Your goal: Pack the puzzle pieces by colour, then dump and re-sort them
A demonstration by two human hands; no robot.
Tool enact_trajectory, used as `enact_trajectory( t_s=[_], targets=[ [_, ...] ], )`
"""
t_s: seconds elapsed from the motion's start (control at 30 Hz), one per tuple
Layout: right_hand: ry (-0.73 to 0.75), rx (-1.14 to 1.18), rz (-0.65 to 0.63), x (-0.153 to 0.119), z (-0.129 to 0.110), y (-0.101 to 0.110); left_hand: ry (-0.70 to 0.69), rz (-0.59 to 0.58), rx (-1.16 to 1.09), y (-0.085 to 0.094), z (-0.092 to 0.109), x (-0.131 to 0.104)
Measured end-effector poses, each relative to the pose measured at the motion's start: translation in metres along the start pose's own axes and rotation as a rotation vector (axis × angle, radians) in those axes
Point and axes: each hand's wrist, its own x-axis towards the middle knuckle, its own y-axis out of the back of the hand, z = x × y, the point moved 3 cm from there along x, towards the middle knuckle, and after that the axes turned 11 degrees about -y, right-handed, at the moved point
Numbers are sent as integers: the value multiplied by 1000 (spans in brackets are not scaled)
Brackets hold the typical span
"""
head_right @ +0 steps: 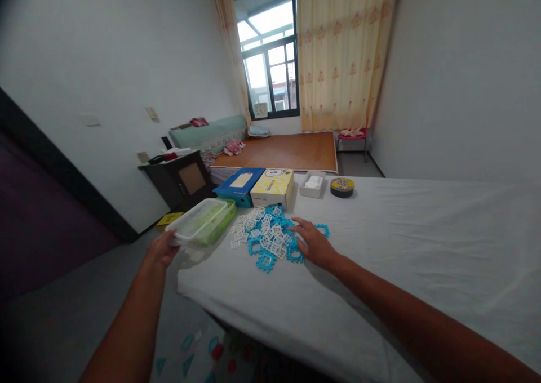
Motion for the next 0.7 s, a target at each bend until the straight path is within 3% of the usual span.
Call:
enact_trajectory(
  t_s=[0.13,0.23,0.4,0.47,0.53,0.6,0.63,0.7],
  targets=[
    [-7,47,-3,-1,-10,1,16,0,-124,6,14,-7],
    [-91,174,-32,5,-27,-1,-40,-73,-309,-2,25,-33],
    [-582,680,-124,22,-51,-18,-42,-332,-490,-62,23,-120],
    [-765,903,-94,26,-51,-24,2,-437,-484,-87,14,-153],
    [-889,1042,-12,25,-41,-25,6,-559,-403,-103,4,-171],
    [-969,1101,72,21,-24,-22,-119,-620,-220,-103,-1,-164],
    [-991,1116,94,17,-14,-19,-231,-581,-98,-95,-2,-150],
    [-1007,1135,107,9,6,-10,-504,-339,183,-69,2,-111]
  ],
)
